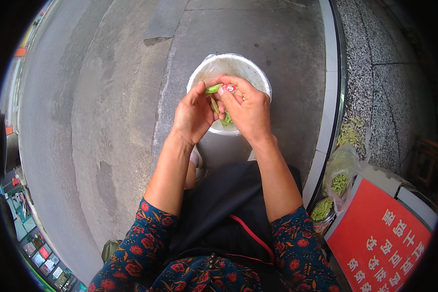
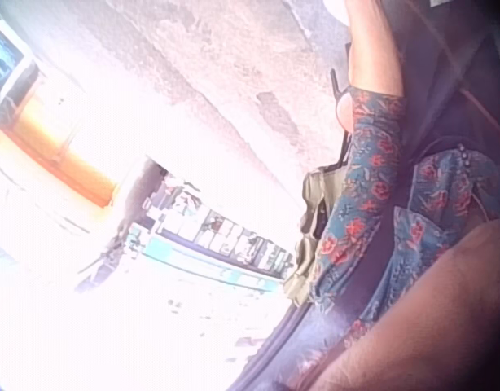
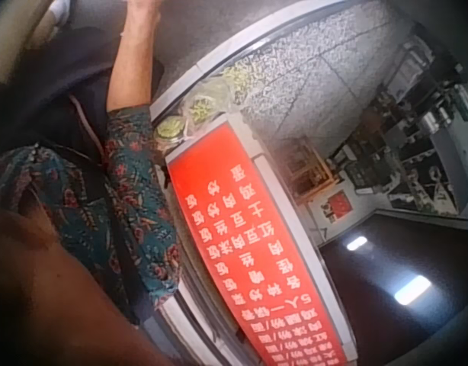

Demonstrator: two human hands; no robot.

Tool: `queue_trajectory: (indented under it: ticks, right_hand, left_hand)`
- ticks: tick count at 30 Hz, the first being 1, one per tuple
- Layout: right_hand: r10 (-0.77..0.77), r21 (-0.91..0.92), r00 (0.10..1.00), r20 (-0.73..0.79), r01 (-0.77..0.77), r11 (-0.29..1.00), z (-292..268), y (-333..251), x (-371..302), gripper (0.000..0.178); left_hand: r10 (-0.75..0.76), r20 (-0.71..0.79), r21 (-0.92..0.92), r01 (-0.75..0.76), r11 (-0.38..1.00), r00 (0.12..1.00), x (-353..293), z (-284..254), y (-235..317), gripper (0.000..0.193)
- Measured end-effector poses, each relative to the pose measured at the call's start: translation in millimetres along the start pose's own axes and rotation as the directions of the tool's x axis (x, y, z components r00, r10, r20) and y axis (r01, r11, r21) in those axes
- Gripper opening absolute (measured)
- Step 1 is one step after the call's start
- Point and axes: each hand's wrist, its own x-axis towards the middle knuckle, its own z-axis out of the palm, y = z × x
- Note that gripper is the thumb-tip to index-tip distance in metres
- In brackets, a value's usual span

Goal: The person sits on a low stool and shells green beans by hand, removing the seeds from the pods and placing them into a white bucket. The person occasionally transfers shelled beans into a nearby plastic bag.

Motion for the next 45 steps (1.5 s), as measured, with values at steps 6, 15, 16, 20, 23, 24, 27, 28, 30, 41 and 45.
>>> queue_trajectory:
  ticks: [6, 15, 16, 20, 23, 24, 27, 28, 30, 41, 45]
  right_hand:
    - [-0.102, -0.083, 0.991, 0.089, 0.11, 0.99, -1.4, 7.9, 1.0, 0.015]
    - [-0.301, -0.304, 0.953, -0.024, 0.28, 0.911, -4.5, 25.5, 3.2, 0.017]
    - [-0.31, -0.324, 0.951, -0.022, 0.286, 0.902, -5.2, 26.3, 3.5, 0.017]
    - [-0.348, -0.342, 0.937, -0.005, 0.326, 0.881, -4.3, 29.7, 3.5, 0.015]
    - [-0.418, -0.372, 0.908, 0.015, 0.393, 0.841, -2.7, 32.1, 4.8, 0.013]
    - [-0.419, -0.384, 0.908, 0.029, 0.397, 0.834, -2.5, 32.5, 5.0, 0.012]
    - [-0.416, -0.408, 0.907, 0.063, 0.404, 0.819, -2.6, 32.3, 3.5, 0.011]
    - [-0.413, -0.407, 0.908, 0.068, 0.403, 0.82, -2.3, 32.0, 2.9, 0.01]
    - [-0.42, -0.409, 0.905, 0.071, 0.411, 0.815, -0.8, 31.5, 2.3, 0.009]
    - [-0.096, -0.017, 0.995, 0.011, 0.096, 0.995, 5.1, 32.4, 1.2, 0.01]
    - [-0.06, -0.037, 0.996, 0.06, 0.062, 0.997, 2.9, 33.9, 4.1, 0.011]
  left_hand:
    - [-0.029, 0.035, 0.037, 0.028, 0.999, 0.999, -2.0, 1.0, 2.9, 0.047]
    - [0.164, -0.091, 0.478, -0.101, 0.872, 0.982, -4.5, -3.4, 8.0, 0.021]
    - [0.178, -0.095, 0.453, -0.117, 0.884, 0.979, -4.4, -3.5, 8.0, 0.018]
    - [0.213, -0.139, 0.402, -0.141, 0.905, 0.967, -3.6, -2.3, 6.7, 0.014]
    - [0.211, -0.181, 0.432, -0.115, 0.895, 0.961, -3.7, -0.4, 6.8, 0.014]
    - [0.207, -0.198, 0.447, -0.1, 0.889, 0.958, -3.9, 0.4, 7.0, 0.014]
    - [0.201, -0.208, 0.44, -0.092, 0.893, 0.957, -4.9, 2.2, 7.9, 0.012]
    - [0.207, -0.221, 0.432, -0.095, 0.897, 0.953, -5.1, 2.9, 7.4, 0.012]
    - [0.234, -0.232, 0.414, -0.122, 0.902, 0.944, -5.1, 4.9, 4.5, 0.011]
    - [0.251, -0.256, 0.311, -0.166, 0.936, 0.933, -4.5, 8.2, -0.6, 0.008]
    - [0.333, -0.186, 0.449, -0.221, 0.866, 0.924, -5.0, 9.1, -2.2, 0.008]
